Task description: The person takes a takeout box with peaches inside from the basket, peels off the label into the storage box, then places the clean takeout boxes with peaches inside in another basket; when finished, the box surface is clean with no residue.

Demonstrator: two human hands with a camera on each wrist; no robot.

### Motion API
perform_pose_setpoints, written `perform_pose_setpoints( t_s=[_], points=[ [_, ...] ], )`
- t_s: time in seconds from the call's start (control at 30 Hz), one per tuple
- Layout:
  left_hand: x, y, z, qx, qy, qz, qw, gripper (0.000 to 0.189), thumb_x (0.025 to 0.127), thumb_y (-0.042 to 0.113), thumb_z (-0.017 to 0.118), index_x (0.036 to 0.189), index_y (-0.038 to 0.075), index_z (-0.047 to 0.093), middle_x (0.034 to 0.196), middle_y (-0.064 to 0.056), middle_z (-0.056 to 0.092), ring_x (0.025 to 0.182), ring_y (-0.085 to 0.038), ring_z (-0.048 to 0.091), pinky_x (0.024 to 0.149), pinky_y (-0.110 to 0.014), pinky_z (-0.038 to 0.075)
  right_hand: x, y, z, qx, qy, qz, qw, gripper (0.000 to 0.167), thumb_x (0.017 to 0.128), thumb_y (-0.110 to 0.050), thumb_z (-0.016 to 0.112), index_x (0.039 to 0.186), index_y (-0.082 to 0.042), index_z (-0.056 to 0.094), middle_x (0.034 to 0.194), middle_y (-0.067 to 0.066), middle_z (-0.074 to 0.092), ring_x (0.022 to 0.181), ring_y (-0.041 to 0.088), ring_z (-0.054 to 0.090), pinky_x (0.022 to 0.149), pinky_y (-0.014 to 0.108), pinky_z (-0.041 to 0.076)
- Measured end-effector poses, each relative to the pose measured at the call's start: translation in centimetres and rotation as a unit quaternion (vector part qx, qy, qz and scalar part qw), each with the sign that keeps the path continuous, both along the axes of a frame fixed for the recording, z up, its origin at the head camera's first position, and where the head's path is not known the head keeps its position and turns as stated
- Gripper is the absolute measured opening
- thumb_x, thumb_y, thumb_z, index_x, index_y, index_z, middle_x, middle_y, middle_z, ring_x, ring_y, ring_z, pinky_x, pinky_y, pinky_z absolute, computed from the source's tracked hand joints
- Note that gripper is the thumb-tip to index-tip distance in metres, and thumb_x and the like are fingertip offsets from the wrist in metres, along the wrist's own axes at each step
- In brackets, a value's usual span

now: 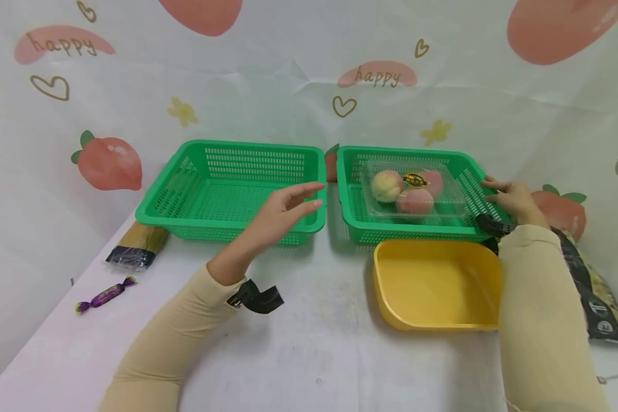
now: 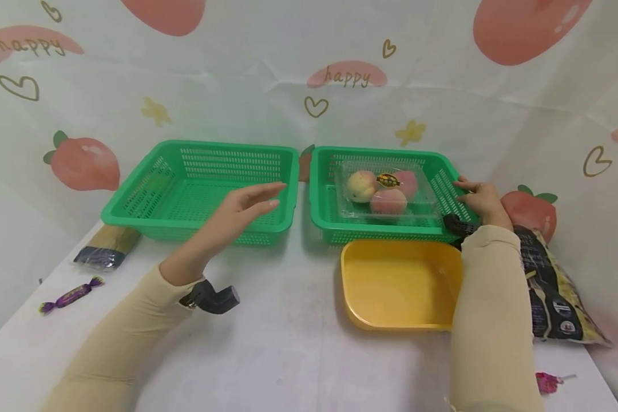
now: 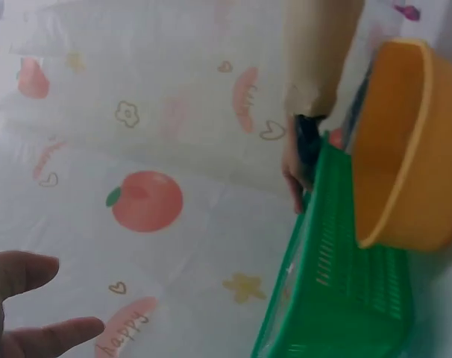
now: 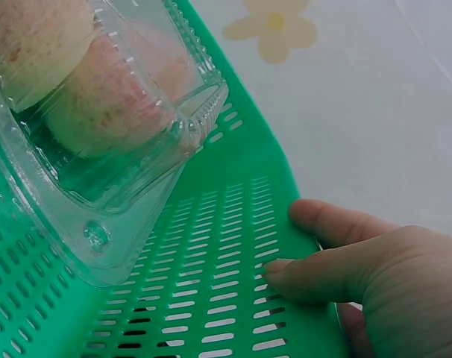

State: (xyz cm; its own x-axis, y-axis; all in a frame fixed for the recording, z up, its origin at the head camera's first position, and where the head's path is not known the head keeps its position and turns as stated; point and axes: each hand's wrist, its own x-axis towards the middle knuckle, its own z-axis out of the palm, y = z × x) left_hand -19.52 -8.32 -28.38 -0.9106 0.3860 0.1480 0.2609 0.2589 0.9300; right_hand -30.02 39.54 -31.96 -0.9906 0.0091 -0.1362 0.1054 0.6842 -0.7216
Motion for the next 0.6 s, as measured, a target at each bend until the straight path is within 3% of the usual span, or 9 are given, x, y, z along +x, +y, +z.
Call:
perform_pose_setpoints(
  t_s=[0.17,0.23,0.3,0.37,0.4,0.47,0.53,0.6],
  points=[
    [-1.6,2.1,0.9,0.013,-0.026,-0.024,0.9993,0.046,0.095,0.031,0.053,0.139,0.021,0.044,0.146,0.001,0.041,0.137,-0.016,0.035,0.11,-0.041,0.034,-0.1,0.0,0.1,-0.008,-0.004,-0.002,1.0,0.051,0.097,-0.01,0.045,0.143,0.002,0.026,0.155,0.001,0.002,0.142,0.039,-0.005,0.113,0.056,0.014],
    [-2.4,2.9,1.1,0.017,-0.033,-0.029,0.9989,0.046,0.095,0.032,0.052,0.14,0.022,0.043,0.144,0.001,0.043,0.134,-0.015,0.039,0.11,-0.039,0.035,-0.1,-0.1,0.1,0.005,-0.003,-0.003,1.0,0.051,0.098,-0.011,0.044,0.144,0.001,0.026,0.155,0.001,0.003,0.142,0.039,-0.002,0.113,0.047,0.025],
    [-3.1,3.8,1.2,0.025,-0.044,-0.031,0.9982,0.047,0.095,0.032,0.052,0.14,0.023,0.042,0.145,0.002,0.042,0.133,-0.015,0.041,0.11,-0.038,0.034,-0.1,-0.1,0.2,0.02,0.0,-0.002,0.9998,0.05,0.098,-0.011,0.044,0.144,0.001,0.026,0.155,0.004,0.004,0.142,0.039,-0.001,0.099,0.031,0.04],
    [-3.8,4.7,1.3,0.027,-0.059,-0.026,0.9975,0.047,0.096,0.033,0.051,0.141,0.024,0.041,0.146,0.004,0.041,0.133,-0.015,0.04,0.111,-0.038,0.032,-0.2,-0.1,0.2,0.031,0.003,-0.001,0.9995,0.05,0.098,-0.011,0.044,0.144,0.0,0.027,0.155,0.006,0.005,0.142,0.039,0.0,0.081,0.02,0.039],
    [-4.2,5.2,1.3,0.032,-0.068,-0.021,0.997,0.047,0.096,0.032,0.051,0.141,0.024,0.041,0.147,0.004,0.04,0.134,-0.015,0.039,0.112,-0.038,0.031,-0.2,-0.2,0.1,0.03,0.004,-0.001,0.9996,0.05,0.098,-0.011,0.044,0.144,0.0,0.027,0.154,0.008,0.005,0.142,0.039,0.0,0.081,0.02,0.039],
    [-5.0,6.2,1.2,0.047,-0.084,-0.006,0.9953,0.046,0.096,0.032,0.051,0.14,0.023,0.042,0.148,0.004,0.037,0.136,-0.014,0.035,0.113,-0.038,0.03,-0.2,-0.2,0.0,0.015,0.004,0.0,0.9999,0.05,0.098,-0.01,0.044,0.143,0.002,0.026,0.154,0.009,0.004,0.142,0.039,-0.002,0.098,0.025,0.041],
    [-5.6,7.3,1.1,0.07,-0.103,0.009,0.9922,0.045,0.096,0.03,0.05,0.14,0.022,0.043,0.148,0.004,0.037,0.138,-0.015,0.033,0.113,-0.039,0.029,-0.2,-0.3,-0.1,0.001,0.003,-0.002,1.0,0.05,0.098,-0.008,0.044,0.143,0.002,0.026,0.154,0.009,0.003,0.142,0.038,-0.002,0.113,0.042,0.028],
    [-6.3,8.3,0.8,0.1,-0.125,0.019,0.9869,0.044,0.097,0.028,0.05,0.14,0.02,0.043,0.149,0.003,0.037,0.139,-0.016,0.031,0.113,-0.039,0.029,-0.2,-0.2,-0.1,-0.01,0.002,-0.002,0.9999,0.05,0.098,-0.008,0.044,0.143,0.003,0.025,0.154,0.008,0.002,0.142,0.038,-0.004,0.113,0.056,0.012]
  ],
)
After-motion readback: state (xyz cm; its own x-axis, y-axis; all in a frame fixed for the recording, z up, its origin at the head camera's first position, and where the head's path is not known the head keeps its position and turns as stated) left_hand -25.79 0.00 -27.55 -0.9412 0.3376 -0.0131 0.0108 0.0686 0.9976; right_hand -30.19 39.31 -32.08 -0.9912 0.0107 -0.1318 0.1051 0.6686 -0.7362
